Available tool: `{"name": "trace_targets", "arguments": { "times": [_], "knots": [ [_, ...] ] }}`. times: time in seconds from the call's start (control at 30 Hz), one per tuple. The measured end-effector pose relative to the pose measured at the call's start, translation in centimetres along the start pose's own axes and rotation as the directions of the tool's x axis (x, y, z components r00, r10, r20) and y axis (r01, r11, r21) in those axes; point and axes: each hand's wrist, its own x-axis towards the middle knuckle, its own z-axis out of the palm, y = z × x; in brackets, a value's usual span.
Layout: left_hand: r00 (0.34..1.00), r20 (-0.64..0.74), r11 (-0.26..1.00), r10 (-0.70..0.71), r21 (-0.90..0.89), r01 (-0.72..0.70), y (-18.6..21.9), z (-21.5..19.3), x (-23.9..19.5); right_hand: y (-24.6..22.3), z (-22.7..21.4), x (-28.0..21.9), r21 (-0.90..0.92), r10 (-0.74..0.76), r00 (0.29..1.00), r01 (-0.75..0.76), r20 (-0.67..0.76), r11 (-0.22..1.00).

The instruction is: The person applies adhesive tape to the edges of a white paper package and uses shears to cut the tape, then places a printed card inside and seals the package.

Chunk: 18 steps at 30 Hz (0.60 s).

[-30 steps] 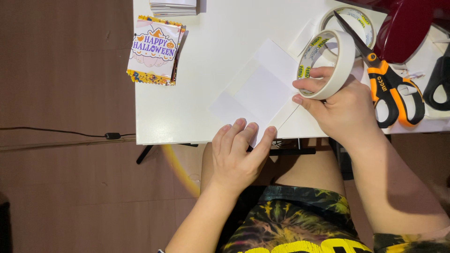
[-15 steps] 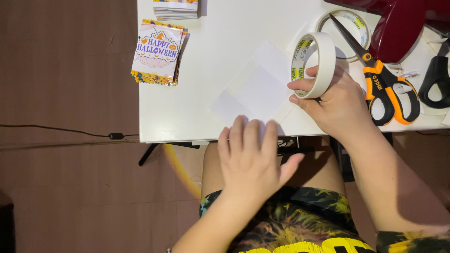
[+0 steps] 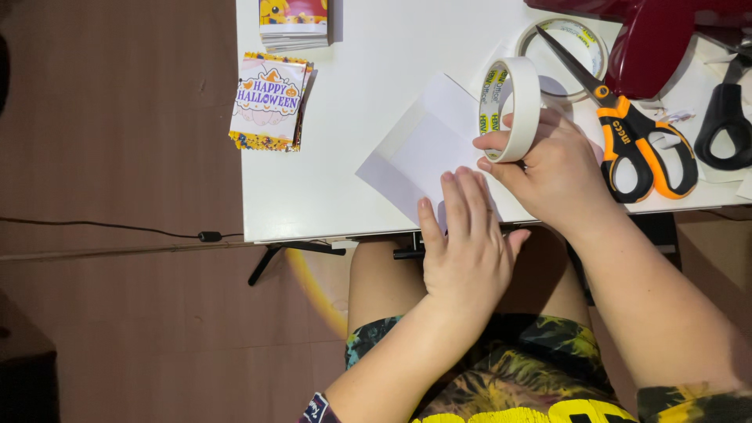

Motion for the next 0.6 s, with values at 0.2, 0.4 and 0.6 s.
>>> {"name": "trace_targets", "arguments": {
  "times": [0.2,0.4,0.6],
  "knots": [
    [0.998,-0.056,1.000,0.014,-0.007,-0.014,-1.0,-0.3,-1.5,0.4,0.1,-0.1,0.015,0.005,1.000,-0.005,0.004,1.000],
    [0.986,-0.167,0.990,0.008,-0.136,-0.031,-2.8,0.3,-3.3,1.2,0.6,-0.1,0.089,-0.143,0.982,0.155,-0.123,0.984],
    [0.994,-0.103,0.988,-0.048,-0.154,0.032,-6.6,-0.4,-1.9,-0.8,0.3,-0.9,0.081,-0.077,0.994,0.083,-0.075,0.993]
  ]
}}
